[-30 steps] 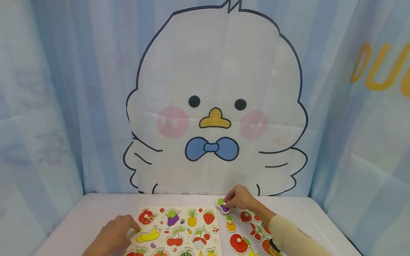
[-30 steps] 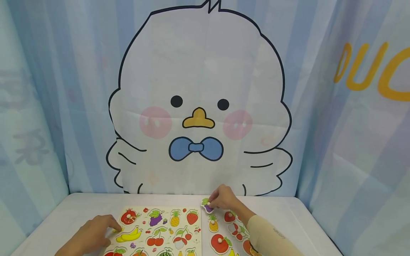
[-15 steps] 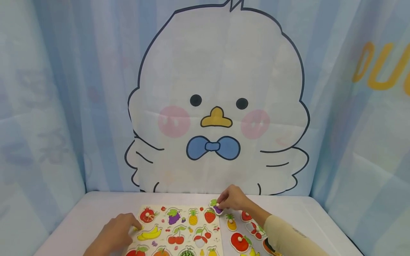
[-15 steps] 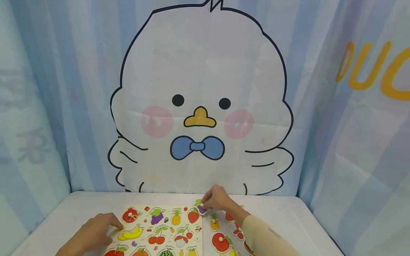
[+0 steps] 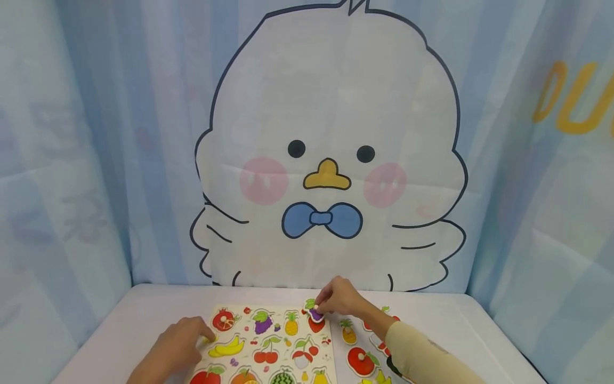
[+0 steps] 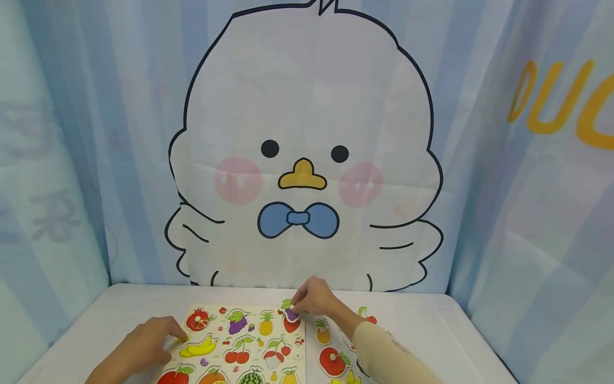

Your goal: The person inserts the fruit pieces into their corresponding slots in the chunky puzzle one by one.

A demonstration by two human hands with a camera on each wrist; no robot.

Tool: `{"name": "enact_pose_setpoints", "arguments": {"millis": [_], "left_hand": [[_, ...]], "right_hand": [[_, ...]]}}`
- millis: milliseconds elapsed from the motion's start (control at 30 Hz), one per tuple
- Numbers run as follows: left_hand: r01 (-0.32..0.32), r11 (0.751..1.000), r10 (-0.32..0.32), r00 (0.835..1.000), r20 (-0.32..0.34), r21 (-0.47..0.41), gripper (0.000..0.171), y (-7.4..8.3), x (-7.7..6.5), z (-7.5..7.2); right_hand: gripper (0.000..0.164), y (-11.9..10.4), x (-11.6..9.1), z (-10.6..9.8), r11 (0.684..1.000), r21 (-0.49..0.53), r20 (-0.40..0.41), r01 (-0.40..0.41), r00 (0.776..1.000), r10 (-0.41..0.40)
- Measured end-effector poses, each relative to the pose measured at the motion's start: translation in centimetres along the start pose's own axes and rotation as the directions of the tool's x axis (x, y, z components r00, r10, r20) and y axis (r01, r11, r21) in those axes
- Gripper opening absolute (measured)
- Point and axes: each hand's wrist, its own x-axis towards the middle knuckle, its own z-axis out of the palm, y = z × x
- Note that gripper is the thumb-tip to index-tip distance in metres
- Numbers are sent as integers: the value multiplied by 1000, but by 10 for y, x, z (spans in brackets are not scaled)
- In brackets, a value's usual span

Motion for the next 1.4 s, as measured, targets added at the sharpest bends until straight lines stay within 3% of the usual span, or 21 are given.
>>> {"name": "enact_pose_setpoints", "arguments": {"millis": [533, 933, 1400], "left_hand": [[22, 1000, -23, 1000, 15, 19, 32, 3, 3, -2], [-3, 1000, 3, 1000, 5, 13, 32, 1, -1, -2], [33, 999, -33, 999, 16, 10, 32, 6, 0, -3]], "right_hand": [[8, -19, 5, 16, 998, -6, 14, 60, 998, -60], [10, -34, 8, 30, 999, 17, 10, 42, 999, -42], [11, -48, 12, 44, 998, 38, 12, 46, 999, -47]]}}
